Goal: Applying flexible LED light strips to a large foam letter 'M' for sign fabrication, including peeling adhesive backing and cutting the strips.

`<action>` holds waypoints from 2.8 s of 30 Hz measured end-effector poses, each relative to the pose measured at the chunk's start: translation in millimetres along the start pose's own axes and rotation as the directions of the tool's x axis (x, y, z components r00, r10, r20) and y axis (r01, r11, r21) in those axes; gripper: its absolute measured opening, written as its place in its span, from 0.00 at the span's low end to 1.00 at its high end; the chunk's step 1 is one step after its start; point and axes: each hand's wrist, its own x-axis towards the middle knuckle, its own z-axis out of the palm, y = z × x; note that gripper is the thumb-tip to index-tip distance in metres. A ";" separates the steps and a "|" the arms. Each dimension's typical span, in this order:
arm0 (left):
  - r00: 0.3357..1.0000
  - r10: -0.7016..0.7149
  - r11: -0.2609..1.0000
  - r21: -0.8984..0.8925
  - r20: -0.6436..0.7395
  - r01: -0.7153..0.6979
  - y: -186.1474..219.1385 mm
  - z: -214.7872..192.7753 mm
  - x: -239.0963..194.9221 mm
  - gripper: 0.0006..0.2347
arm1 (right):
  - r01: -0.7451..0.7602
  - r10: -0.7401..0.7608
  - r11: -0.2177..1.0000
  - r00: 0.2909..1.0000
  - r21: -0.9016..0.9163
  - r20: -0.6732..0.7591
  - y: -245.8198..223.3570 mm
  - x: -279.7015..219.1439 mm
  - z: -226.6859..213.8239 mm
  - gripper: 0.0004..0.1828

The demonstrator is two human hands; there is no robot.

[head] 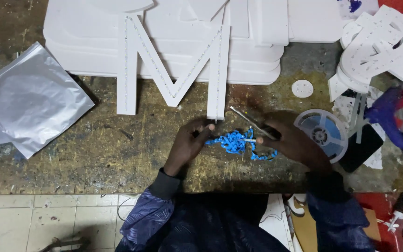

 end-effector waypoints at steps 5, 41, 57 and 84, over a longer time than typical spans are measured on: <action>0.998 0.067 0.900 0.431 -0.005 -0.059 -43.2 4.8 6.6 0.12 | -0.121 0.061 0.967 0.964 -0.224 -0.257 22.4 28.3 6.3 0.42; 0.871 0.414 0.701 0.703 -0.265 -0.120 -101.2 58.7 22.7 0.16 | 0.727 -0.832 0.554 0.469 -0.406 -0.296 -10.2 123.2 77.4 0.07; 0.744 0.593 0.619 0.766 -0.309 -0.175 -116.9 65.6 28.9 0.13 | 0.756 -0.864 0.499 0.394 -0.424 -0.314 -2.2 132.9 81.9 0.04; 0.837 0.438 0.762 0.630 -0.329 -0.151 -125.6 64.0 23.7 0.15 | 0.780 -0.883 0.456 0.335 -0.429 -0.329 10.9 140.7 92.2 0.02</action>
